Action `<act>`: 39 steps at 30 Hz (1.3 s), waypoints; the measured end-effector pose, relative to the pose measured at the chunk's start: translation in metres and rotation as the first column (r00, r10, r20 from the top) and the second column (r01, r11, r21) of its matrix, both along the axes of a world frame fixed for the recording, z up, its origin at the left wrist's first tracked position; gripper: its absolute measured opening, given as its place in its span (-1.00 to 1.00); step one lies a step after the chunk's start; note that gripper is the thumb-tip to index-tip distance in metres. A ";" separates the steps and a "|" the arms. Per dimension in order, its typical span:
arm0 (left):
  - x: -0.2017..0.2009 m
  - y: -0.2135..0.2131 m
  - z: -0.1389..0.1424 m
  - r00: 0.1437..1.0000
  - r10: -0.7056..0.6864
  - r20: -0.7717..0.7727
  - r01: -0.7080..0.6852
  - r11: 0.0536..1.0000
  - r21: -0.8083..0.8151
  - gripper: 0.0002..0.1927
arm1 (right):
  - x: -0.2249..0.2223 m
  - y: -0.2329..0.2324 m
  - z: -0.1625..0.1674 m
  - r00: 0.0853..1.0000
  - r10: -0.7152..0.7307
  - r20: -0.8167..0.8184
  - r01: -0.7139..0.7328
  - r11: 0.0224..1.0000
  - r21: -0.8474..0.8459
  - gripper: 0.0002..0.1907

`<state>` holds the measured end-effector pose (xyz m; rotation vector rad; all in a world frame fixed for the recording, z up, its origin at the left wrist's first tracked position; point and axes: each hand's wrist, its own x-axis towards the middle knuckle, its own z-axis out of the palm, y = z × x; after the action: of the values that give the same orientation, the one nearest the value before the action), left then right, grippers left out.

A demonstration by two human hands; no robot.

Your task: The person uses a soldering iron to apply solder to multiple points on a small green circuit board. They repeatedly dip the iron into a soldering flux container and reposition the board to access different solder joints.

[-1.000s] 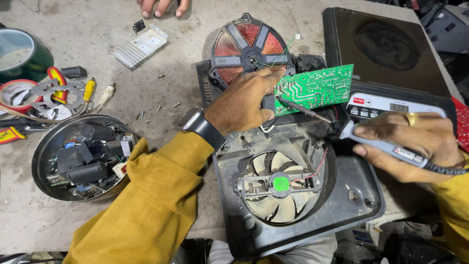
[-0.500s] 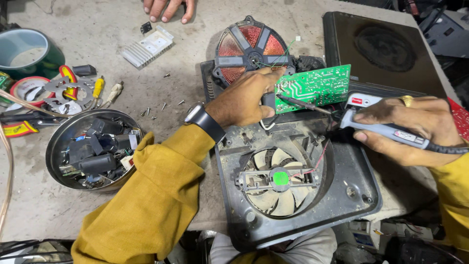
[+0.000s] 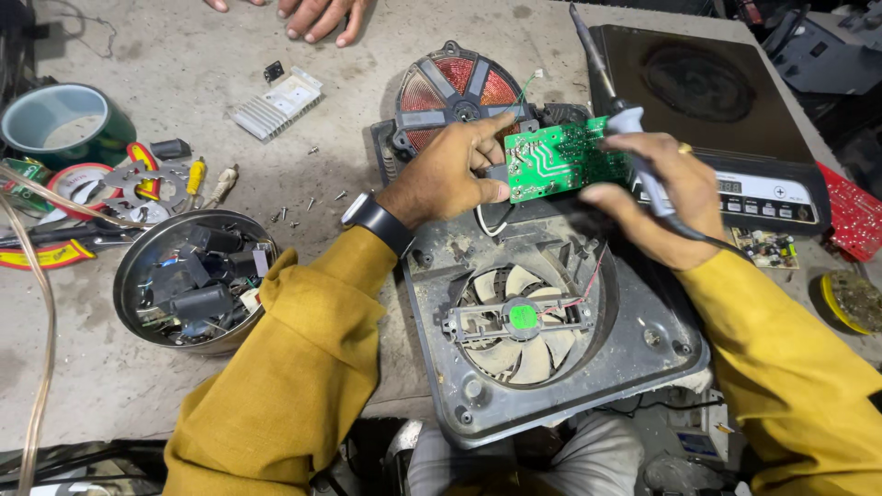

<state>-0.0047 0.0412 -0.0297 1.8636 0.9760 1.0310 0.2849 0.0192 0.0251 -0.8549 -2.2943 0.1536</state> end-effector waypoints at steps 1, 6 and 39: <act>0.000 0.000 0.000 0.999 0.003 0.033 -0.001 0.999 -0.049 -0.01 | -0.009 0.006 -0.003 0.997 0.012 0.075 -0.018 0.997 0.071 -0.30; 0.000 0.001 0.002 0.971 0.059 0.232 -0.020 0.985 -0.169 0.02 | -0.031 0.028 -0.002 0.956 -0.023 0.291 -0.024 0.987 0.159 0.14; -0.005 -0.024 0.017 0.979 0.041 0.200 0.005 0.974 -0.229 -0.61 | -0.038 0.032 -0.021 0.990 0.142 0.006 -0.142 0.984 0.110 -0.07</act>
<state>-0.0101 0.0167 -0.0130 1.5322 0.9483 1.0502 0.2467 0.0510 0.0041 -0.6348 -2.3386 0.0899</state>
